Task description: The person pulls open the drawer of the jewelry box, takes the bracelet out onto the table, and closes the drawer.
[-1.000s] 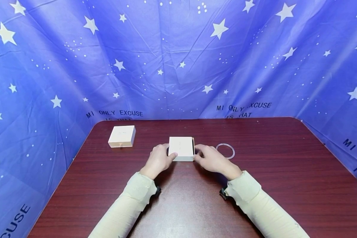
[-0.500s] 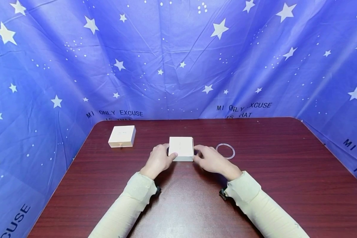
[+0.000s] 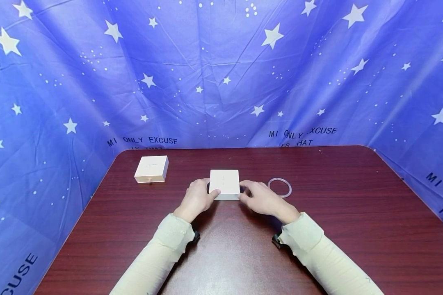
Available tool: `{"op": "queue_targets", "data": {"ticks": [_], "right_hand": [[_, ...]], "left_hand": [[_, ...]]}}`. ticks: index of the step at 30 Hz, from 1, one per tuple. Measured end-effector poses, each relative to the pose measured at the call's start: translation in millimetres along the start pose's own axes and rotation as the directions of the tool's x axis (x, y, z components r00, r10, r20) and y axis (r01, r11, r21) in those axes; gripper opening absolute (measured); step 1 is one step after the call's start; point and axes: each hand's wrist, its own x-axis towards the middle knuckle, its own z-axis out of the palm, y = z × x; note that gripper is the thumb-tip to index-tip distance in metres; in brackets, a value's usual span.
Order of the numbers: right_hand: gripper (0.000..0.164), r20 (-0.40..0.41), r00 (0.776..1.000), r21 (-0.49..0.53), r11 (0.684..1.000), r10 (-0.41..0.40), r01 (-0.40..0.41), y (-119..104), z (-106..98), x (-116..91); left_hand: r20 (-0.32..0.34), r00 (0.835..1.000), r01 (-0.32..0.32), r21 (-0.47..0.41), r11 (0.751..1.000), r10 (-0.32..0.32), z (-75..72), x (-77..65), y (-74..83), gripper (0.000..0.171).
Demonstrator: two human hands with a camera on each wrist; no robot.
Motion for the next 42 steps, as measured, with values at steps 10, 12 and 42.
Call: {"op": "queue_targets", "data": {"ticks": [10,12,42], "right_hand": [[0.034,0.009,1.000,0.001,1.000,0.001,-0.001,0.0,-0.4,0.1],[0.036,0.013,1.000,0.002,1.000,0.006,-0.006,0.3,-0.2,0.2],[0.039,0.029,0.999,0.009,1.000,-0.016,0.015,0.0,-2.1,-0.9]], "left_hand": [[0.001,1.000,0.001,0.000,1.000,-0.001,-0.2,0.4,0.1,0.047],[0.001,1.000,0.001,-0.003,1.000,-0.001,-0.1,0.5,0.1,0.046],[-0.001,1.000,-0.007,0.012,1.000,0.007,-1.4,-0.5,0.4,0.049]]}}
